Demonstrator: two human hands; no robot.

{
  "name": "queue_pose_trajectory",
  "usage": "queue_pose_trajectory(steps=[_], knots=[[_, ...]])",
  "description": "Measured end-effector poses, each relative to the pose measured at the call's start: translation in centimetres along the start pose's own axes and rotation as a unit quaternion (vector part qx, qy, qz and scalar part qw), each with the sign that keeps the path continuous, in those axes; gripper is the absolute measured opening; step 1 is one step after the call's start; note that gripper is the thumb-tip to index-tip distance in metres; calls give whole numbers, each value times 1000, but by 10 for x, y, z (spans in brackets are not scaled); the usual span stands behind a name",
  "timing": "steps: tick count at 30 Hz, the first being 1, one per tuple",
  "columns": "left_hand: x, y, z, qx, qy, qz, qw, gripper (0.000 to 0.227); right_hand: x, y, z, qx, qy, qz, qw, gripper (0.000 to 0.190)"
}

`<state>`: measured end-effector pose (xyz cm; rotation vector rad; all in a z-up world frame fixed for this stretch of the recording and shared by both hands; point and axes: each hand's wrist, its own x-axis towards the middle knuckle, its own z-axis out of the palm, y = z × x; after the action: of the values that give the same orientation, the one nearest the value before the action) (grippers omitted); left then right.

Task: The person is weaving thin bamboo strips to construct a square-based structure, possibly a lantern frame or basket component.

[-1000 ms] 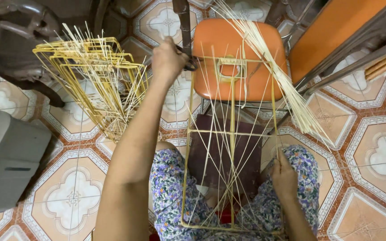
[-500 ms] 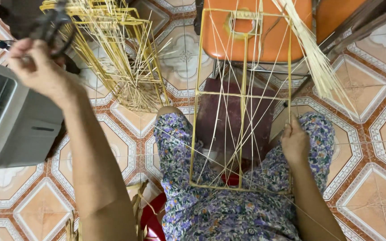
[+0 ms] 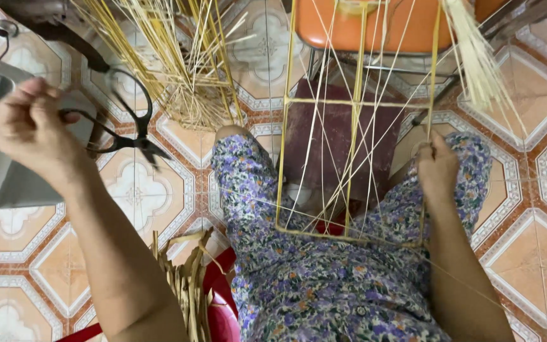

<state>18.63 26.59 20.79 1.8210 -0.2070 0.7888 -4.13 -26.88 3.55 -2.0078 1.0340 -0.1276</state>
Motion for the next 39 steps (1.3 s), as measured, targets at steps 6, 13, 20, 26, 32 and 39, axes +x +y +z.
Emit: queue_pose_trajectory(steps=[6,13,20,26,32,39], knots=[[10,29,-9,-183,-10,-231,956,22,0,-7,9,-12,19,-39,999,45],[7,55,45,-303,-93,-299,900,43,5,2,5,-1,11,-53,999,44],[-15,-20,148,-305,41,-273,912,52,-3,-17,-1,83,0,-28,996,43],[-129,-100,220,-399,75,-471,783,24,-3,-18,-14,32,-26,52,998,43],[-272,-212,275,-457,54,-536,708,12,1,-24,-33,37,-120,40,991,53],[-301,-245,267,75,-94,-316,941,18,116,-16,-107,131,87,-149,976,64]])
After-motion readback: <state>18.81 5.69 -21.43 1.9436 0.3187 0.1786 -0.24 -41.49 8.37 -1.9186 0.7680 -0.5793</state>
